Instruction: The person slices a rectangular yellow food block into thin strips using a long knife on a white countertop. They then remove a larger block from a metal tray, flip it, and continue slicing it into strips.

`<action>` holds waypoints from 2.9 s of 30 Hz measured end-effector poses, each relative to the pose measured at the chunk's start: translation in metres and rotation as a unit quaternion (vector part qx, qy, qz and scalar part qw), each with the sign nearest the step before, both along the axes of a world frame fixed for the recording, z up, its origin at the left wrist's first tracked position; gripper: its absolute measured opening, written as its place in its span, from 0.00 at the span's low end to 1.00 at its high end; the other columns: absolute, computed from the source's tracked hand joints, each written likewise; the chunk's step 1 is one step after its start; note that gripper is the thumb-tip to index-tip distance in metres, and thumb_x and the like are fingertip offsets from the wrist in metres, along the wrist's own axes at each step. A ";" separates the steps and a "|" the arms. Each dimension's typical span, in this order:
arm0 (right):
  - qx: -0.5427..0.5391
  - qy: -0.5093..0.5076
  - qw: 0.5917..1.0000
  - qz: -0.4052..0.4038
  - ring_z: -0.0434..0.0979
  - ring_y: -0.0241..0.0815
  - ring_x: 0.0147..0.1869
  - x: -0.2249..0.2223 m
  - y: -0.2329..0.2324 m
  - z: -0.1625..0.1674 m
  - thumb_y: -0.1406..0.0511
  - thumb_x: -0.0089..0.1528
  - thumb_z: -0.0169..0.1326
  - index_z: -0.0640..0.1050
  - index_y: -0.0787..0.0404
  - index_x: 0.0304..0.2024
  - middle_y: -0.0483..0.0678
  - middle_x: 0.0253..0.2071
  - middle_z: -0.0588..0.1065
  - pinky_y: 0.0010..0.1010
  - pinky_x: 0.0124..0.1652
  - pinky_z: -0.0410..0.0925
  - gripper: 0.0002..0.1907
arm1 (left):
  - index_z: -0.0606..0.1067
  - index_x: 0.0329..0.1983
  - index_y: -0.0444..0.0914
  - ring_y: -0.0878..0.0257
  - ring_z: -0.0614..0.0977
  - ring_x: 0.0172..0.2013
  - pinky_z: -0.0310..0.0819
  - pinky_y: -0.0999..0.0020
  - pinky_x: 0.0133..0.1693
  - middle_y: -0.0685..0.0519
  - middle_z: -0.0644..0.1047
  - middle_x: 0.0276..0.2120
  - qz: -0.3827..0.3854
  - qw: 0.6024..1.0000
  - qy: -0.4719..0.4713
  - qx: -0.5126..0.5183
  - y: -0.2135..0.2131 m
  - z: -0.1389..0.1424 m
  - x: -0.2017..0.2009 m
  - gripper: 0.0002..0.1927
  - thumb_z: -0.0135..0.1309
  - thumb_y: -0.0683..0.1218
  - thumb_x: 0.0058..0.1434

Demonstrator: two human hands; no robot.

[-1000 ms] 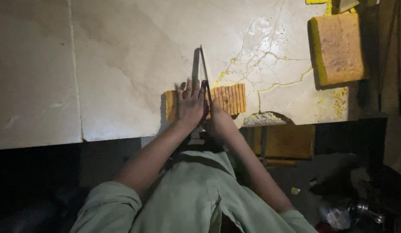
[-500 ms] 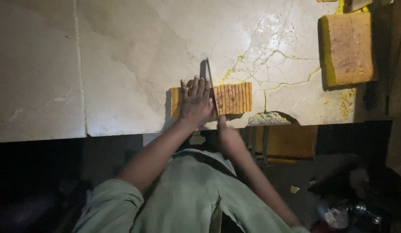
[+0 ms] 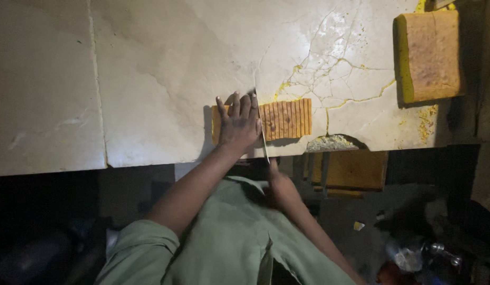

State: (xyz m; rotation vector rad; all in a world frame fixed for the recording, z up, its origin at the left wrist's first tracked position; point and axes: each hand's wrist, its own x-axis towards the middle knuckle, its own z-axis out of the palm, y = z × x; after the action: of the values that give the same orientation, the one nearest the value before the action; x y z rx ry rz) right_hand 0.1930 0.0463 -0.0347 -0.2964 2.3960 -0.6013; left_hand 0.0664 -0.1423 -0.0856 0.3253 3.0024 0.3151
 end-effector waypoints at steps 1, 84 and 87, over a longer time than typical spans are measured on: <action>-0.015 0.038 0.999 -0.011 0.76 0.75 0.48 -0.014 -0.011 -0.004 0.62 0.60 0.62 0.49 0.76 0.67 0.72 0.43 0.76 0.57 0.44 0.69 0.46 | 0.54 0.76 0.33 0.42 0.54 0.73 0.33 0.18 0.65 0.39 0.60 0.70 -0.003 1.000 -0.007 -0.005 0.000 -0.003 0.001 0.37 0.41 0.57 0.69; 0.034 0.041 0.999 -0.009 0.79 0.71 0.44 -0.049 -0.066 -0.049 0.69 0.63 0.50 0.51 0.71 0.71 0.70 0.42 0.77 0.56 0.41 0.71 0.37 | 0.52 0.76 0.31 0.42 0.49 0.75 0.40 0.33 0.70 0.38 0.55 0.74 0.012 0.996 0.043 0.080 -0.054 -0.013 0.014 0.37 0.43 0.54 0.69; 0.008 -0.010 0.996 -0.092 0.80 0.70 0.45 -0.092 -0.094 -0.016 0.68 0.64 0.52 0.58 0.71 0.63 0.71 0.41 0.78 0.54 0.41 0.73 0.29 | 0.55 0.77 0.32 0.42 0.50 0.76 0.41 0.39 0.72 0.40 0.57 0.75 -0.004 0.996 0.087 0.001 -0.058 -0.013 0.013 0.37 0.44 0.52 0.68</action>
State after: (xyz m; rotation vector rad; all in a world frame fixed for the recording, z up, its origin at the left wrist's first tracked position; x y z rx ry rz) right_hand 0.1013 -0.0480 -0.0507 -0.0616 2.4238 -0.6640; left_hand 0.0799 -0.2007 -0.0991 0.3843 3.1702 0.3031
